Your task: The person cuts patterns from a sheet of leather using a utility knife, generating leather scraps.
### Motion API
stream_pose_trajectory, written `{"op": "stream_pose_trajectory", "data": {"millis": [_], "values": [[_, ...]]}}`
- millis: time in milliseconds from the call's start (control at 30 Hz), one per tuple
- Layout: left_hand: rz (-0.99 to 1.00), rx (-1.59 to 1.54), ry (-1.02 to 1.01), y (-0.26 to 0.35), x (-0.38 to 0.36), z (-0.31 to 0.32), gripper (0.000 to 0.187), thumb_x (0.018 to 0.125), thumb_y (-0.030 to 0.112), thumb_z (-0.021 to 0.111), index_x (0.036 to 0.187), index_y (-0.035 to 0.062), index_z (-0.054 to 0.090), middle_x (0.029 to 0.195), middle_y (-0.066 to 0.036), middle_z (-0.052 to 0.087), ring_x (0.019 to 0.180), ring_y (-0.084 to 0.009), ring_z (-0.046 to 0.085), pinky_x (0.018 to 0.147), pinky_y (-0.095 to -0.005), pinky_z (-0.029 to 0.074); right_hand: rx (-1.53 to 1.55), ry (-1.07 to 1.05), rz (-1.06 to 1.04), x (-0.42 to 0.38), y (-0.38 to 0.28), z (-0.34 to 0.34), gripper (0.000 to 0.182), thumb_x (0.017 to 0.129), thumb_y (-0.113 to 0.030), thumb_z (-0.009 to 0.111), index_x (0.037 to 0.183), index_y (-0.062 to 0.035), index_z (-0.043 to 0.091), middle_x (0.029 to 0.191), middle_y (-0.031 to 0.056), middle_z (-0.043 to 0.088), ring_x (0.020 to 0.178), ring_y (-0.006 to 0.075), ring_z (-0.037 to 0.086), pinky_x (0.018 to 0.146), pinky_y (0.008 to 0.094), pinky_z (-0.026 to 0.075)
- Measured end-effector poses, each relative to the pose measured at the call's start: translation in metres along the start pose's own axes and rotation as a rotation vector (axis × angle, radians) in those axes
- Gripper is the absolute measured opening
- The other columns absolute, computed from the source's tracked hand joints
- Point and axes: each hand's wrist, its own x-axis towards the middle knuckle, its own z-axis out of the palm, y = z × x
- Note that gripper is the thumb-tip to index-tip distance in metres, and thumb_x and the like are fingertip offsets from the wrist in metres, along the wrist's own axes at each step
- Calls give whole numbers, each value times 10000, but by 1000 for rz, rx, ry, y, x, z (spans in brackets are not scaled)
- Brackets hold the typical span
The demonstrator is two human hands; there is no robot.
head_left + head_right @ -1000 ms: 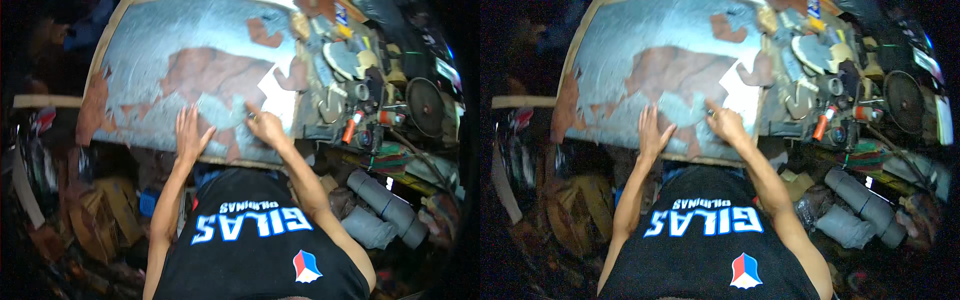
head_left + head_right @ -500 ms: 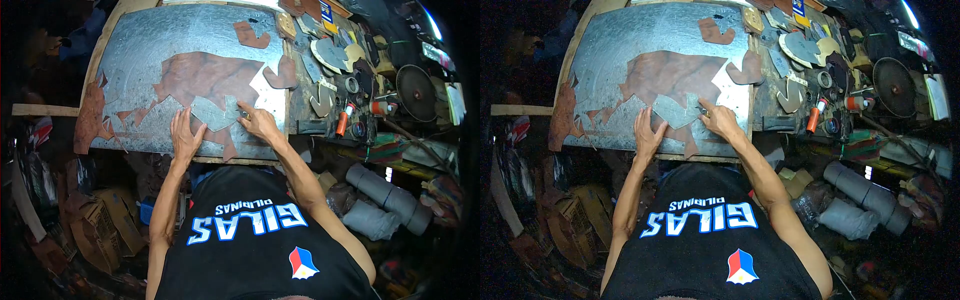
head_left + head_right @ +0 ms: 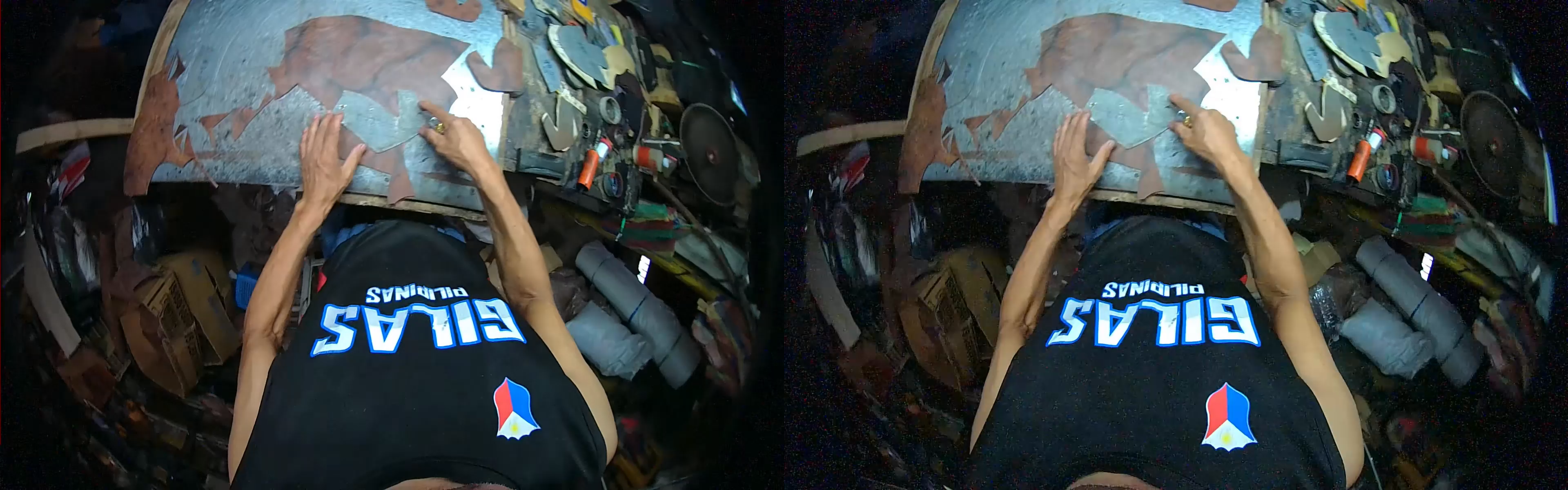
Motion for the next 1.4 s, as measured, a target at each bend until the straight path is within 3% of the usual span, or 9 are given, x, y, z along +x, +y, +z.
{"op": "stream_pose_trajectory", "data": {"millis": [400, 667, 767, 833, 967, 1133, 1233, 1300, 1400], "values": [[41, 56, -113, 15, -47, -26, 587, 863, 259, 725, 1353, 17, 511, 1382, -214, 514, 1353, -432, 398, 1110, -550, 315, -9, -123, 10, 16, -12, -10, 477, 883, -234, 618, 1359, -249, 594, 635, 161, 620, 566, 259, 614, 600, 426, 476], [-143, -167, -27, 21, -31, -31, 583, 850, 256, 725, 1325, -19, 526, 1289, -239, 562, 1319, -422, 431, 1115, -514, 302, 21, -66, -17, -1, -17, 1, 509, 867, -223, 605, 1369, -144, 573, 730, 226, 677, 650, 323, 675, 652, 433, 522], [-404, -596, 119, 13, -23, -27, 577, 896, 183, 705, 1370, -45, 468, 1250, -192, 572, 1233, -301, 529, 1024, -418, 434, 56, -82, -9, -17, -18, 11, 540, 867, -266, 643, 1374, -99, 558, 795, 245, 697, 755, 363, 703, 719, 439, 540], [-664, -966, 131, 22, 2, -46, 594, 935, 132, 668, 1419, -43, 370, 1213, -122, 510, 1066, -175, 596, 827, -238, 524, 32, -68, -90, -28, -22, 18, 589, 864, -325, 675, 1380, -72, 545, 824, 245, 705, 820, 386, 706, 761, 448, 546], [-692, -993, 72, 1, 33, -43, 478, 936, 128, 653, 1347, -34, 470, 1122, -91, 556, 920, -123, 599, 746, -231, 541, -48, -28, -193, -37, -33, 25, 612, 828, -358, 732, 1328, -42, 575, 932, 246, 708, 854, 387, 704, 760, 451, 549], [-696, -1245, -109, 0, 62, -54, 451, 948, 268, 637, 1274, -37, 570, 1063, -100, 624, 841, -152, 629, 694, -294, 568, 61, 156, -236, -41, -36, 40, 386, 834, -176, 736, 1183, -34, 654, 970, 187, 688, 851, 337, 696, 760, 378, 542], [-632, -1168, -144, 6, 80, -64, 524, 943, 334, 640, 1301, -41, 566, 1082, -144, 654, 869, -172, 645, 742, -307, 568, 302, 513, -424, -42, -43, 47, 192, 865, -105, 716, 1034, -24, 673, 773, 77, 641, 655, 203, 639, 605, 295, 500], [-557, -914, -156, 3, 84, -68, 506, 934, 368, 644, 1274, -7, 620, 1094, -167, 673, 887, -187, 660, 783, -312, 550, 863, 314, 105, -50, -51, 48, 96, 912, -142, 694, 941, -58, 658, 704, -9, 593, 560, 82, 534, 509, 226, 404], [-404, -634, -217, -16, 84, -56, 376, 926, 338, 643, 1174, 62, 707, 1033, -144, 705, 930, -201, 672, 791, -347, 529, 1001, 267, 167, -51, -52, 53, 113, 917, -156, 695, 930, -67, 626, 695, -39, 567, 538, 37, 484, 490, 204, 372]]}}
